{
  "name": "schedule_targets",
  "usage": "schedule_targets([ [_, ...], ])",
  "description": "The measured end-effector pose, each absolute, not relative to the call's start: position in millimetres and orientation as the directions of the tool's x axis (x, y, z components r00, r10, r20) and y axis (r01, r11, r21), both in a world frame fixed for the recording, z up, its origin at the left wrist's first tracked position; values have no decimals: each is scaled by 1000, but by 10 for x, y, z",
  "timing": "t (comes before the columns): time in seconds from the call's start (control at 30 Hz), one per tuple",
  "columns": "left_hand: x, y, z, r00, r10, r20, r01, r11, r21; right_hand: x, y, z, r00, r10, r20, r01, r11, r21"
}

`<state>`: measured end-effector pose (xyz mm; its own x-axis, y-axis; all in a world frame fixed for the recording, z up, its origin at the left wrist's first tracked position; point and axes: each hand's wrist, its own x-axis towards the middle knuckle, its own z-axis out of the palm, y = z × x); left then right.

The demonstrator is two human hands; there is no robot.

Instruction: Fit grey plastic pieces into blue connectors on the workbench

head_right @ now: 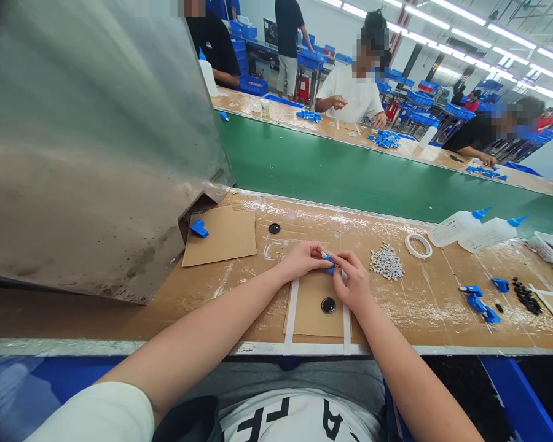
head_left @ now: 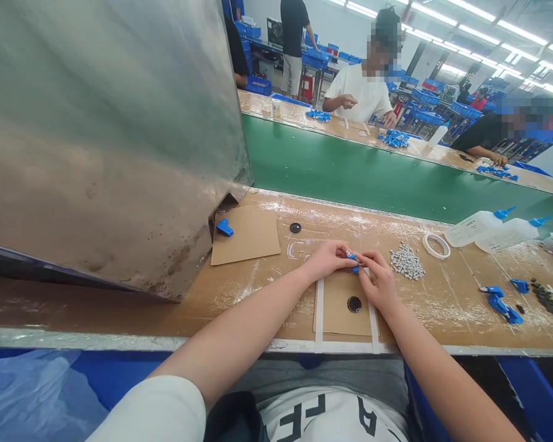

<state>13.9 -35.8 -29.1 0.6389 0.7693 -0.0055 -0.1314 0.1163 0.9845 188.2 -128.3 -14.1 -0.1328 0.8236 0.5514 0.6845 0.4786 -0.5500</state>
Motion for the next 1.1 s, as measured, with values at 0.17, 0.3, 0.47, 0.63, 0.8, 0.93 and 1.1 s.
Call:
schedule_targets([
  [0.17, 137, -366, -295, 629, 778, 2, -127, 100, 987, 1883, -1290, -173, -128, 800, 586, 711, 486, -508],
  [0.3, 146, -363, -296, 614, 789, -3, -124, 101, 987, 1861, -1289, -210, -112, 765, 634, 761, 477, -441],
  [0.47, 136, -377, -250, 594, 804, -36, -85, 107, 991, 1852, -1297, -221, -103, 767, 633, 794, 447, -412],
  [0.63, 120, -396, -212, 598, 801, -34, -86, 107, 991, 1860, -1303, -216, -94, 791, 605, 776, 439, -453],
  [0.8, 117, -395, -234, 584, 810, -48, -67, 107, 992, 1896, -1276, -251, -115, 827, 551, 738, 442, -510],
  [0.93, 113, -400, -238, 574, 818, -45, -79, 110, 991, 1921, -1262, -271, -153, 829, 539, 716, 468, -517],
  [1.1, 81, -425, -144, 588, 809, -3, -104, 79, 991, 1941, -1272, -223, 26, 840, 542, 540, 445, -715],
])
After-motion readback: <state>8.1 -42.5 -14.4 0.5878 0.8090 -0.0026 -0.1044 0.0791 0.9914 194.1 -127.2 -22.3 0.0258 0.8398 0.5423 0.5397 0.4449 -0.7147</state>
